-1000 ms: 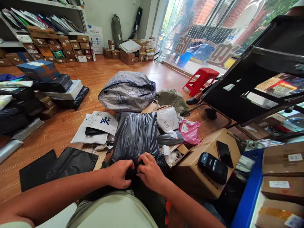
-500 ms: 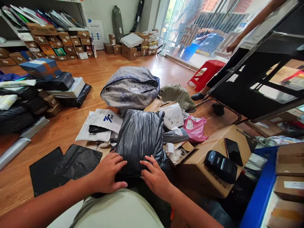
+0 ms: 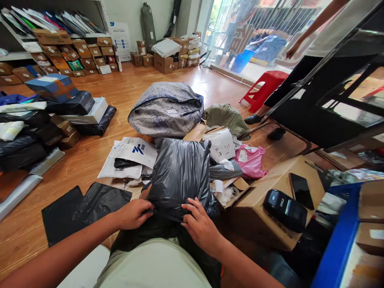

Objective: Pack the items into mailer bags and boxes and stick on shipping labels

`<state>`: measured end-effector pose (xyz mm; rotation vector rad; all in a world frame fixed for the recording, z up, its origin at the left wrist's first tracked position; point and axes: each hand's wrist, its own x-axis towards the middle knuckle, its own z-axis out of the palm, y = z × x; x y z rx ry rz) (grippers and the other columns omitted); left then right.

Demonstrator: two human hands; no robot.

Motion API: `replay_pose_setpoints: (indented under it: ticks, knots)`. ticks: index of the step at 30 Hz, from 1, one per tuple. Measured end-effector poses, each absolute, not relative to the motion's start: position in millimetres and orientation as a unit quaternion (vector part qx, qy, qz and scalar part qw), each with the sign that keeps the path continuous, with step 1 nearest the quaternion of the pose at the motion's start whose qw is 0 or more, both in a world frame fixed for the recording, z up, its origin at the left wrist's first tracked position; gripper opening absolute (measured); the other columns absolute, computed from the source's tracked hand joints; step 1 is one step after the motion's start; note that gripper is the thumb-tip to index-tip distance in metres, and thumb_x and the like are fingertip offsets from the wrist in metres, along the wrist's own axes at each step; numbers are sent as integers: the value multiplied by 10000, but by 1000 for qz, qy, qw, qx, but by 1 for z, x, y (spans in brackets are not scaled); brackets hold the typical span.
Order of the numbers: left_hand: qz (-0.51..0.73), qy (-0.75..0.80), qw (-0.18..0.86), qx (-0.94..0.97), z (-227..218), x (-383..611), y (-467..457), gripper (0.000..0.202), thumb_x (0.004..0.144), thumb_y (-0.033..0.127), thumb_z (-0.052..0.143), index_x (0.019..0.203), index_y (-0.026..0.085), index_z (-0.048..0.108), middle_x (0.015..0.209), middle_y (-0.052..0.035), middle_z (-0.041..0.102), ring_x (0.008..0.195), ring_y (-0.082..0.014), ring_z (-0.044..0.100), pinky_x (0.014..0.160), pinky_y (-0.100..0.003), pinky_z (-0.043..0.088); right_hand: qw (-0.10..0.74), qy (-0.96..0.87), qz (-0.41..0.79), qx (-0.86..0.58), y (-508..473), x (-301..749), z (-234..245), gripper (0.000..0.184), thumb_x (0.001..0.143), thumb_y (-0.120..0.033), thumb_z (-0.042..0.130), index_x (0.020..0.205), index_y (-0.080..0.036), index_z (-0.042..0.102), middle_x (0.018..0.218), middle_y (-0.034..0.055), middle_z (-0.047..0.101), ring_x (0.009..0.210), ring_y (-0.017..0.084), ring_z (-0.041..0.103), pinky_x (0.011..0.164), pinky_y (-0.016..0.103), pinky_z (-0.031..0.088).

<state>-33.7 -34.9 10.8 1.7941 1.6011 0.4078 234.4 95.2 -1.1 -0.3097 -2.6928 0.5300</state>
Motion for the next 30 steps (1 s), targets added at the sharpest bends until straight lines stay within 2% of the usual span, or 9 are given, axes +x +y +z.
replay_pose_setpoints:
  ticks: [4, 9, 13, 17, 20, 22, 26, 28, 30]
  knots:
    - [204, 636, 361, 650, 0, -43, -34, 313, 954, 283, 362, 1055, 200, 646, 861, -44, 719, 780, -154, 648, 726, -255, 462, 230, -937, 225, -135, 94, 232, -7, 117, 858, -92, 535, 884, -198, 577, 1076, 98, 663, 1199, 291, 517, 1037, 616, 412]
    - [291, 691, 320, 580, -25, -36, -38, 317, 926, 339, 435, 1035, 208, 702, 895, -60, 751, 821, -181, 677, 767, -283, 487, 294, -902, 247, -195, 95, 223, -11, 127, 854, -103, 570, 891, -224, 577, 968, 61, 698, 1075, 259, 593, 984, 555, 464]
    - [385, 768, 293, 419, -44, -21, -34, 295, 807, 420, 606, 939, 181, 719, 860, -58, 736, 680, -170, 660, 652, -273, 511, 311, -883, 251, -246, 94, 217, -13, 160, 834, -118, 602, 935, -235, 559, 908, 52, 668, 1007, 261, 602, 924, 510, 501]
    - [437, 784, 340, 282, -59, -14, -23, 371, 675, 422, 709, 925, 150, 672, 916, -61, 712, 518, -108, 571, 529, -249, 470, 311, -861, 245, -319, 89, 214, -11, 170, 816, -176, 614, 971, -225, 569, 1038, 109, 573, 1006, 280, 583, 872, 480, 529]
    - [456, 767, 386, 234, -65, -17, -15, 472, 592, 408, 752, 972, 142, 666, 913, -68, 714, 619, -143, 624, 591, -264, 494, 284, -862, 260, -329, 97, 218, -2, 244, 786, -233, 655, 1019, -219, 580, 1083, 122, 542, 999, 285, 585, 852, 459, 542]
    - [464, 758, 404, 219, -67, -21, -12, 504, 541, 414, 771, 946, 129, 678, 857, -73, 724, 709, -183, 661, 656, -286, 515, 249, -884, 261, -299, 111, 226, 5, 312, 770, -290, 692, 1059, -227, 595, 1124, 123, 555, 1061, 304, 570, 898, 477, 521]
    - [457, 741, 456, 185, -65, -27, -10, 448, 517, 459, 772, 797, 115, 710, 712, -73, 733, 677, -221, 682, 673, -327, 533, 212, -899, 230, -307, 145, 244, 6, 629, 707, -485, 745, 1250, -236, 546, 1367, 158, 461, 1307, 412, 382, 1008, 616, 393]
    - [451, 741, 464, 176, -61, -31, -7, 460, 514, 484, 772, 792, 120, 719, 729, -77, 742, 689, -239, 691, 677, -342, 541, 199, -879, 274, -335, 153, 248, -2, 645, 745, -487, 711, 1303, -241, 502, 1397, 161, 439, 1311, 380, 404, 1011, 585, 407]
    - [448, 746, 459, 178, -54, -39, -2, 517, 514, 518, 764, 840, 119, 722, 764, -85, 745, 743, -262, 698, 702, -358, 547, 200, -848, 331, -364, 151, 246, -10, 561, 758, -444, 710, 1247, -230, 536, 1347, 153, 479, 1262, 330, 476, 1006, 520, 437]
